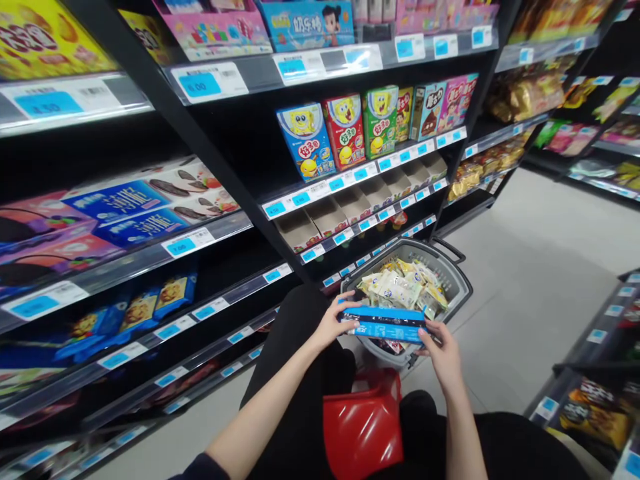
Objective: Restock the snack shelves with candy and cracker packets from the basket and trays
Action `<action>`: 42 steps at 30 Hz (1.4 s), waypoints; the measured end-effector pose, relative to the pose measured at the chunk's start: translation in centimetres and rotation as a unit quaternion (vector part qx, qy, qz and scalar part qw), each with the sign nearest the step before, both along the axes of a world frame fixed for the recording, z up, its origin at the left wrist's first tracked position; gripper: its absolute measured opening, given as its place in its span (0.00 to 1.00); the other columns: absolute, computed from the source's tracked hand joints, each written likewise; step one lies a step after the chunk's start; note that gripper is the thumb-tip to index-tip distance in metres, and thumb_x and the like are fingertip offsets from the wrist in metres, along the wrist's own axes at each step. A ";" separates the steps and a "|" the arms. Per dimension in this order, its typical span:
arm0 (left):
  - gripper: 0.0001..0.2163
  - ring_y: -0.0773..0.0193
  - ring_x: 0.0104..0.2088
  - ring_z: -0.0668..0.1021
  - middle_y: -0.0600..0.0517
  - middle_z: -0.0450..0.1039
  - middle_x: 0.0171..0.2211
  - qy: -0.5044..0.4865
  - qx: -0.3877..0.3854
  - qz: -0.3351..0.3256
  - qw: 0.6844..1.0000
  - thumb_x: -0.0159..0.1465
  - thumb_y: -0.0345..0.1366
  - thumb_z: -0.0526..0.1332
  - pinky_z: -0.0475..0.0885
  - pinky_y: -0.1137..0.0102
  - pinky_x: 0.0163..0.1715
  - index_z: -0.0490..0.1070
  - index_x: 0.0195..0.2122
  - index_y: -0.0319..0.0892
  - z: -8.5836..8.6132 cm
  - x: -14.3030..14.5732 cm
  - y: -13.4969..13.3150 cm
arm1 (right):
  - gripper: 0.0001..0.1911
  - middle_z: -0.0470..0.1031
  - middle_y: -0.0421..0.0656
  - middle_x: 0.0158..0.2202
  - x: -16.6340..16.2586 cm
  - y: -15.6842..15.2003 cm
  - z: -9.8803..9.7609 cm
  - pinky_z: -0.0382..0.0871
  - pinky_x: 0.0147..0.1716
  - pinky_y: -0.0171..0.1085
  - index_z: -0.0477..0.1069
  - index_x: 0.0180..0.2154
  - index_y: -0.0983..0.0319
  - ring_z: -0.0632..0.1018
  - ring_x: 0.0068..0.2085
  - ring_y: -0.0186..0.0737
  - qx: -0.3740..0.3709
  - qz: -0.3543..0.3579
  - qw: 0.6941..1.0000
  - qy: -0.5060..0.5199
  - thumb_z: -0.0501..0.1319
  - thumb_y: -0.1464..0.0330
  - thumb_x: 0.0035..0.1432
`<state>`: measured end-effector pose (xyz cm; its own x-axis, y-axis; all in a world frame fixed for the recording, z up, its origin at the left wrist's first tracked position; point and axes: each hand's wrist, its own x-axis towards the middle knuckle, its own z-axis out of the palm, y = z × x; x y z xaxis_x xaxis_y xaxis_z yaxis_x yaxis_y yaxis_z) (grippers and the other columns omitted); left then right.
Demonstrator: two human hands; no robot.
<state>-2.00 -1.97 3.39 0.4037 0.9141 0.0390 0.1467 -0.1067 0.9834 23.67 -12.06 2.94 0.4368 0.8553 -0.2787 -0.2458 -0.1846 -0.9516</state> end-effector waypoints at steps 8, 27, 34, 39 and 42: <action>0.18 0.49 0.55 0.67 0.44 0.59 0.57 0.105 0.051 -0.008 0.993 0.54 0.44 0.67 0.58 0.57 0.58 0.75 0.45 0.46 0.0 0.3 -0.7 | 0.27 0.77 0.45 0.35 -0.1 -0.2 -0.1 0.73 0.21 0.37 0.73 0.43 0.60 0.76 0.32 0.44 0.031 0.006 0.999 -0.038 0.72 0.60 0.39; 0.20 0.60 0.32 0.76 0.57 0.76 0.27 0.154 -0.155 -0.228 0.949 0.43 0.46 0.71 0.68 0.72 0.34 0.79 0.35 0.39 -0.8 0.5 -0.6 | 0.20 0.76 0.41 0.30 -1.7 -0.3 2.2 0.71 0.29 0.38 0.74 0.33 0.60 0.75 0.30 0.40 0.070 0.014 0.994 -0.080 0.73 0.62 0.35; 0.21 0.56 0.36 0.77 0.53 0.79 0.33 0.074 -0.204 -0.287 0.933 0.45 0.47 0.70 0.70 0.67 0.39 0.78 0.38 0.42 -0.1 1.7 -2.3 | 0.18 0.76 0.41 0.29 -3.5 0.0 2.6 0.71 0.26 0.37 0.74 0.34 0.60 0.75 0.29 0.42 0.076 0.067 0.992 -0.078 0.72 0.60 0.40; 0.32 0.52 0.44 0.76 0.46 0.76 0.43 -0.045 -0.191 -0.211 0.957 0.48 0.55 0.66 0.69 0.63 0.45 0.71 0.50 0.40 0.4 2.7 -3.4 | 0.17 0.76 0.42 0.31 -5.2 0.2 2.2 0.72 0.27 0.38 0.73 0.35 0.59 0.76 0.30 0.43 0.096 0.112 0.987 -0.071 0.70 0.60 0.43; 0.31 0.54 0.43 0.75 0.46 0.74 0.43 -0.090 -0.168 -0.144 0.971 0.52 0.57 0.63 0.68 0.63 0.45 0.68 0.51 0.40 1.1 3.2 -3.6 | 0.16 0.77 0.43 0.36 -5.7 0.2 2.2 0.73 0.34 0.39 0.74 0.37 0.59 0.77 0.36 0.44 0.112 0.134 0.982 -0.076 0.69 0.61 0.44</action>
<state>1.17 -5.61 4.49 0.6591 0.7373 -0.1480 -0.0195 0.2135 0.9767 18.00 -11.88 5.11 0.2089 0.9777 -0.0189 -0.0689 -0.0045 -0.9976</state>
